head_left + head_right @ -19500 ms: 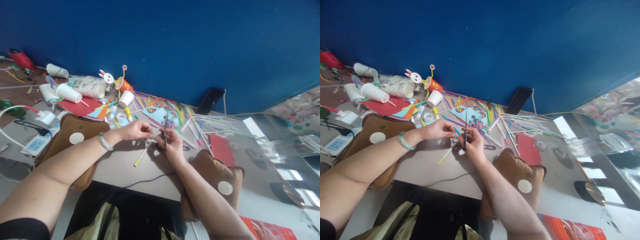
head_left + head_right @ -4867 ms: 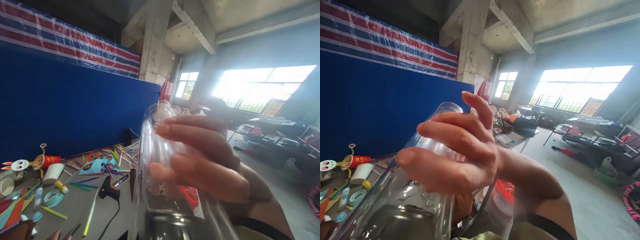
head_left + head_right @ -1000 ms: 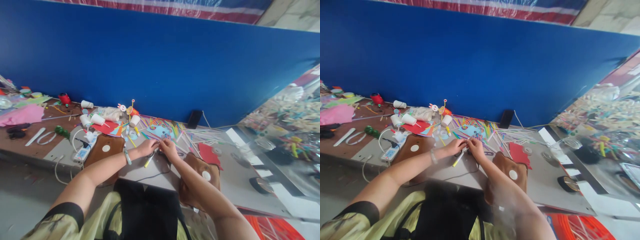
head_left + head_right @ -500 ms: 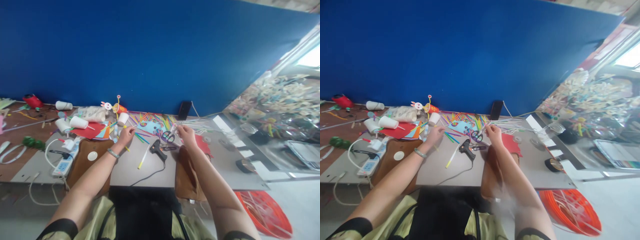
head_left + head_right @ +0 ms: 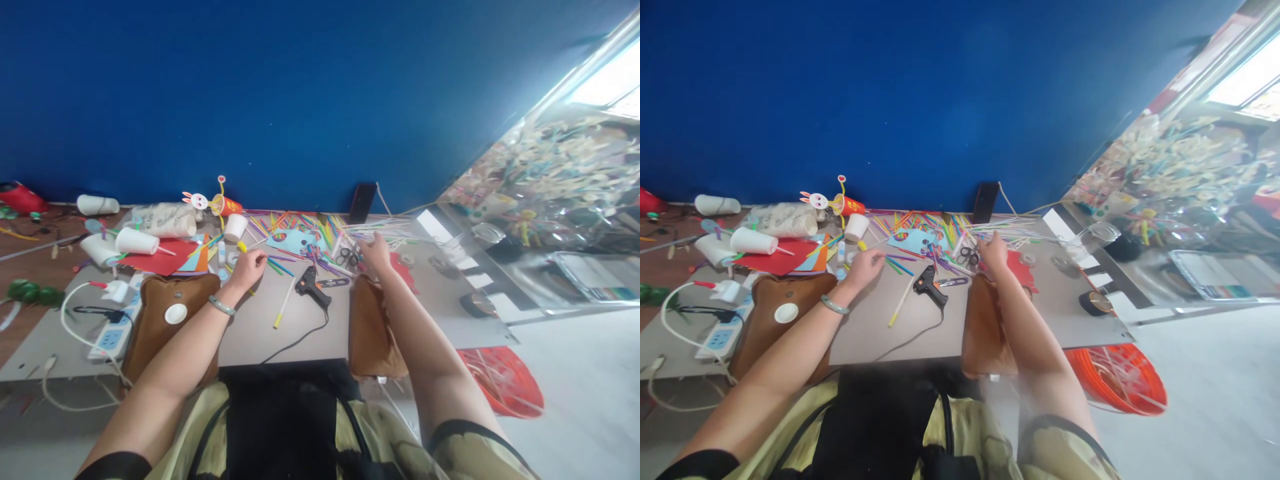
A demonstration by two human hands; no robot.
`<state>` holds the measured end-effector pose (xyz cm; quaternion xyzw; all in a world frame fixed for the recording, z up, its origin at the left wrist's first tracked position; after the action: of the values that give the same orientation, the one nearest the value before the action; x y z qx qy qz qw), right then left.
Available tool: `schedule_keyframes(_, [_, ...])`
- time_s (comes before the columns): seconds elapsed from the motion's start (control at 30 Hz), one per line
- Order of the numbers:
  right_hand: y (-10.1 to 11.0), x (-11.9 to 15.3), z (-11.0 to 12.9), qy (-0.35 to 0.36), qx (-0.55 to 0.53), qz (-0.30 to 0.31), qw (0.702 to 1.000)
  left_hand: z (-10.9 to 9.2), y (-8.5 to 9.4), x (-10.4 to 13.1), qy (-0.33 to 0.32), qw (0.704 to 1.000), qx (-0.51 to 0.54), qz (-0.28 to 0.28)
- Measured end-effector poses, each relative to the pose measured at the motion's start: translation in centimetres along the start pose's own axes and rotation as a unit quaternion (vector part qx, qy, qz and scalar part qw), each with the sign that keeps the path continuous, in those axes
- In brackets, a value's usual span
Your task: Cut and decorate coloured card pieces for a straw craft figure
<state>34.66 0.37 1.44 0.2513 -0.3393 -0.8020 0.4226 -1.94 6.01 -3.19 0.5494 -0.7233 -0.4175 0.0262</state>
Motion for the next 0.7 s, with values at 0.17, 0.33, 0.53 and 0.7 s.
schedule_keyframes(0.17, [-2.0, 4.5, 5.4, 0.080, 0.075, 0.070, 0.991, 0.3, -0.2, 0.1, 0.007, 1.000, 0.000, -0.010])
schedule_keyframes(0.33, [-5.5, 11.2, 11.3, 0.308, 0.248, 0.238, 0.887, 0.7, 1.1, -0.2, 0.024, 0.998, -0.011, -0.065])
schedule_keyframes(0.53, [-8.9, 16.2, 13.2, 0.443, 0.360, 0.332, 0.751, 2.4, 5.1, -1.4, 0.101, 0.968, 0.060, -0.219])
schedule_keyframes(0.7, [-9.9, 16.3, 12.7, 0.463, 0.352, 0.320, 0.748, 4.2, 6.6, -1.9, 0.171, 0.940, 0.148, -0.253])
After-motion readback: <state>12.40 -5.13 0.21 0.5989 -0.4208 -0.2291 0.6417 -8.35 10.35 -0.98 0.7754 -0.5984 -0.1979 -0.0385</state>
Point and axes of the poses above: each hand's wrist, its own x-axis away from the middle knuckle, its own y-axis out of the back of the hand, z = x × y, the point moved 3 cm from there along -x, towards the middle knuckle, and after that the axes turned 6 degrees about -y, right-handed, at the moved point
